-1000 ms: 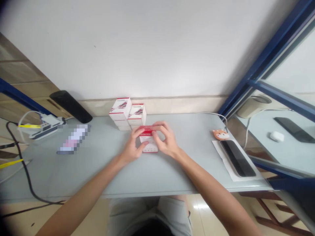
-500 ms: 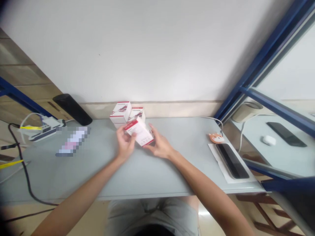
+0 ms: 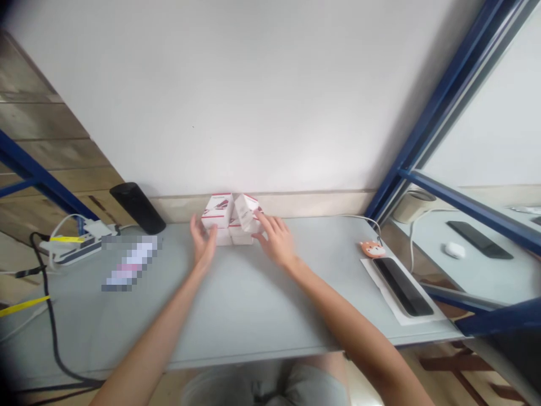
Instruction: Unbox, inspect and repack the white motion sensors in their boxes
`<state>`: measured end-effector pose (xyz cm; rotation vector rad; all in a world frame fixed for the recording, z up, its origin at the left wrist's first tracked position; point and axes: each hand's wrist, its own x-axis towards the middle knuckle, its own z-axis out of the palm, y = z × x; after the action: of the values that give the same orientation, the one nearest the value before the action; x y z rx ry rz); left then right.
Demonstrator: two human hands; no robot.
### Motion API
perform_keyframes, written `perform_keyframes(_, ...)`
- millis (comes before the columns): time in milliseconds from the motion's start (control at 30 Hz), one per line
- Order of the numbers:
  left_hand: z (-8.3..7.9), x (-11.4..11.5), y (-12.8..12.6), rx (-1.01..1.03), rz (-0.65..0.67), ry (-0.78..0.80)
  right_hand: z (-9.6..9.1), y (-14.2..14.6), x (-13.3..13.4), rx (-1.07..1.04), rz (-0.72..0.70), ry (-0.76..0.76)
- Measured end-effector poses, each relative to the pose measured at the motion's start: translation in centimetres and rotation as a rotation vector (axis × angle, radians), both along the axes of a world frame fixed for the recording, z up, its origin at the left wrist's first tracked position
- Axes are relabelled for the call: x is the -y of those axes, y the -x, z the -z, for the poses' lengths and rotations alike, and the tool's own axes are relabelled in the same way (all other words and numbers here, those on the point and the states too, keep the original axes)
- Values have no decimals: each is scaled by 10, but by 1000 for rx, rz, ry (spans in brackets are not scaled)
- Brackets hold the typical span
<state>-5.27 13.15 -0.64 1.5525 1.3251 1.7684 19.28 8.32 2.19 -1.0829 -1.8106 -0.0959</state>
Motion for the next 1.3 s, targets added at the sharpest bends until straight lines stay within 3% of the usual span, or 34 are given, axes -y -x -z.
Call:
perform_keyframes(200,7,-16,10,37,216,109,-13,45,-38,111,-130,35)
perform_keyframes(333,9,-18,14,58,228,159,-10,42,-39,46,-149,62)
perform_keyframes(433,9,-20,16,62,219,167,6,3,-17,-135,-94,140)
perform_keyframes(567,5,-20,15,57,238,151,37,-76,9,-307,48,217)
perform_keyframes(667,1,-17,8,47,271,143,54,-118,12,-510,161,269)
perform_keyframes(733,1,-14,-1,36,295,139,60,-130,9,-629,186,323)
perform_keyframes(900,7,-10,-40,-5,337,130,60,-127,5,-762,78,429)
perform_keyframes(1033,13,-10,-85,-27,371,127,55,-128,8,-799,-28,459)
perform_keyframes(1167,20,-7,-150,-36,423,120,53,-130,5,-844,-48,444)
perform_keyframes(1300,26,4,-225,-36,487,99,52,-140,-4,-910,57,369)
